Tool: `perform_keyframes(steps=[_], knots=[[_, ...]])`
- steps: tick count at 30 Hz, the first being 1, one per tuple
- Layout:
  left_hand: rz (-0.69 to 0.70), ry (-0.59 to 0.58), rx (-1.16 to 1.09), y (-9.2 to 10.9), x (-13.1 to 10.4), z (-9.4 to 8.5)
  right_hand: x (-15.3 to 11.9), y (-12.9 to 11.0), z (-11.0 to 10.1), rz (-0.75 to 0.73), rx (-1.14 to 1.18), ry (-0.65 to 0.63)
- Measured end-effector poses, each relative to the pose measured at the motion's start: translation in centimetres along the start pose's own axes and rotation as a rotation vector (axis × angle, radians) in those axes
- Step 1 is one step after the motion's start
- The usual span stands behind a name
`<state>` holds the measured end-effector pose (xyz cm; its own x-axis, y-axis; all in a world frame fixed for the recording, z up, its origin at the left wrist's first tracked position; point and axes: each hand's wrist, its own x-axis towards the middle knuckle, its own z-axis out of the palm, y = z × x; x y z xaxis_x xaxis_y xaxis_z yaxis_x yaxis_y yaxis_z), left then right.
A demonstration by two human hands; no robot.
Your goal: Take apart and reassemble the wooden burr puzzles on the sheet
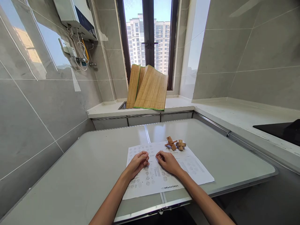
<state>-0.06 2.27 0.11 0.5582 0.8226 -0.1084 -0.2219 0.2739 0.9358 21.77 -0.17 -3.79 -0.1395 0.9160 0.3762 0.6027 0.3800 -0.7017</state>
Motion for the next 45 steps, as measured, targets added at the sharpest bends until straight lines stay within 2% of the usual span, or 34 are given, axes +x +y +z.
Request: perform_keyframes(steps=[37, 42, 45], knots=[[0.003, 0.006, -0.001, 0.15, -0.09, 0.20, -0.01, 0.18, 0.09, -0.002, -0.006, 0.006], [-0.010, 0.005, 0.005, 0.25, -0.11, 0.27, 0.13, 0.00, -0.06, 0.025, 0.080, 0.012], [-0.013, 0.006, 0.002, 0.29, -0.11, 0.28, 0.41, 0.08, -0.17, 0.064, 0.162, 0.066]])
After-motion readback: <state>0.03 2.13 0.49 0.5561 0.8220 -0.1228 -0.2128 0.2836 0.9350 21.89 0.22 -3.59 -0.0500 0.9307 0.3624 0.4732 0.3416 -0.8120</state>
